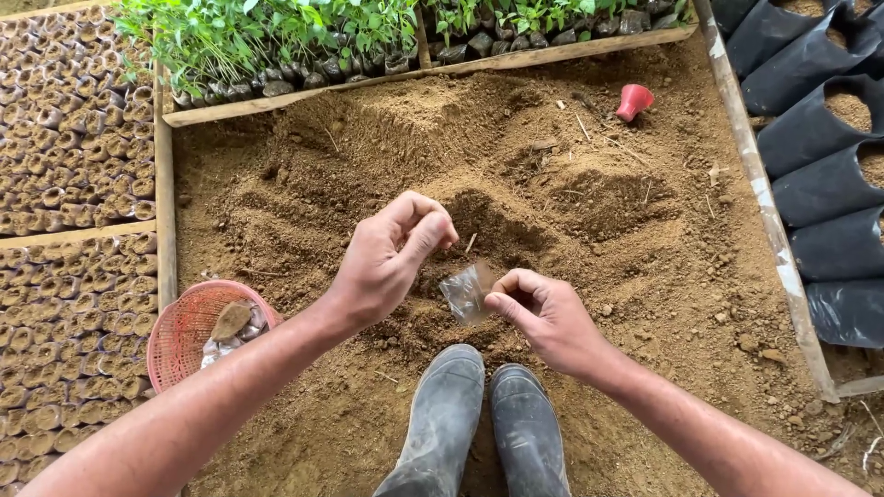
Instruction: The person scoops soil from a large pile and fills small plastic seedling pots by hand. They then place the filled pots into a wooden tray. The person also opens a small plastic bag containing seeds and places it into a basket.
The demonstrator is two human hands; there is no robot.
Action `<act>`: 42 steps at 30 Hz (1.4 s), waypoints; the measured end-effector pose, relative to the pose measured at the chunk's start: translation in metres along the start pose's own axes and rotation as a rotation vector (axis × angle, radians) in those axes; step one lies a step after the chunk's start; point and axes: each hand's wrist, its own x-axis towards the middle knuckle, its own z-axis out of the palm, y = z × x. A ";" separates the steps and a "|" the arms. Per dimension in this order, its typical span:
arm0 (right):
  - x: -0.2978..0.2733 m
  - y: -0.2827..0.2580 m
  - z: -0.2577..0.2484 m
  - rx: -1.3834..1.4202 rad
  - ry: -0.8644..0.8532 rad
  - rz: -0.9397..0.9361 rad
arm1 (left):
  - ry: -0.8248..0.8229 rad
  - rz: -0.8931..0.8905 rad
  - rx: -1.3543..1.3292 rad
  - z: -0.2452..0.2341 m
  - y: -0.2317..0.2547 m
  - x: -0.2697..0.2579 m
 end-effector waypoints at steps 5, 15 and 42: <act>0.002 -0.006 0.002 -0.036 -0.004 -0.026 | -0.279 -0.164 0.137 -0.005 0.026 -0.002; 0.000 -0.012 0.010 0.190 -0.023 0.016 | -0.325 -0.396 0.119 0.002 0.023 -0.005; 0.007 -0.015 0.017 0.021 0.091 -0.164 | 0.012 0.272 0.169 0.013 0.017 -0.020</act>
